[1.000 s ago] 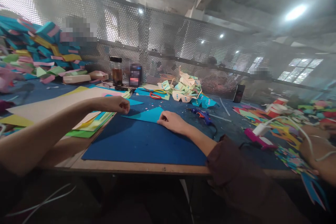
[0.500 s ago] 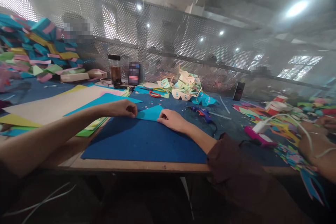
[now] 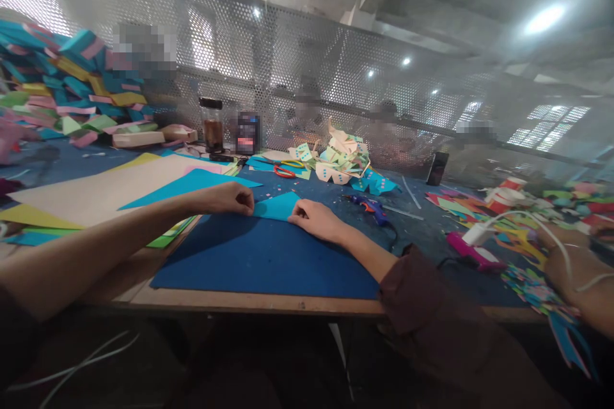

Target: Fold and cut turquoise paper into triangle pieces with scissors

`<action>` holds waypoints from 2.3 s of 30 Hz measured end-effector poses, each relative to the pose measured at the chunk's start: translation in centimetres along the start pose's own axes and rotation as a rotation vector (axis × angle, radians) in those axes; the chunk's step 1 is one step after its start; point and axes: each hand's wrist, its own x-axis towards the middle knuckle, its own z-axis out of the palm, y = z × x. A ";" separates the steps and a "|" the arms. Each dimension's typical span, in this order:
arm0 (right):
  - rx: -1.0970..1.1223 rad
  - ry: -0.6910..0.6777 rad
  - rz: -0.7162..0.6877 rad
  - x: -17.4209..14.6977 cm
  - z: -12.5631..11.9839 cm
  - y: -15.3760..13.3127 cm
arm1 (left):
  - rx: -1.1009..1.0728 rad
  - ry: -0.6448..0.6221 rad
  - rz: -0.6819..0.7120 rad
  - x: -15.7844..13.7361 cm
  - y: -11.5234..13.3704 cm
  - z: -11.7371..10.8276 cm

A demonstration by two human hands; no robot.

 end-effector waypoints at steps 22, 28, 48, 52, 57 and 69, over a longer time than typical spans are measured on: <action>-0.023 0.009 0.002 0.1 0.2 0.0 | -0.036 0.063 0.015 0.3 2.5 1.8; -0.023 0.024 0.014 0.2 0.5 0.0 | -0.004 0.107 0.046 0.5 2.4 2.3; 0.012 0.051 0.021 0.8 1.1 -0.1 | 0.333 0.304 0.343 -0.8 5.1 4.3; -0.011 0.050 0.034 0.7 1.1 -0.1 | 0.424 0.304 0.384 -1.3 5.6 4.3; -0.038 0.044 0.051 0.6 1.0 -0.2 | 0.540 0.291 0.412 -2.1 6.7 4.2; -0.048 -0.003 0.080 0.5 0.2 -0.2 | 0.670 0.296 0.434 -2.5 7.3 4.8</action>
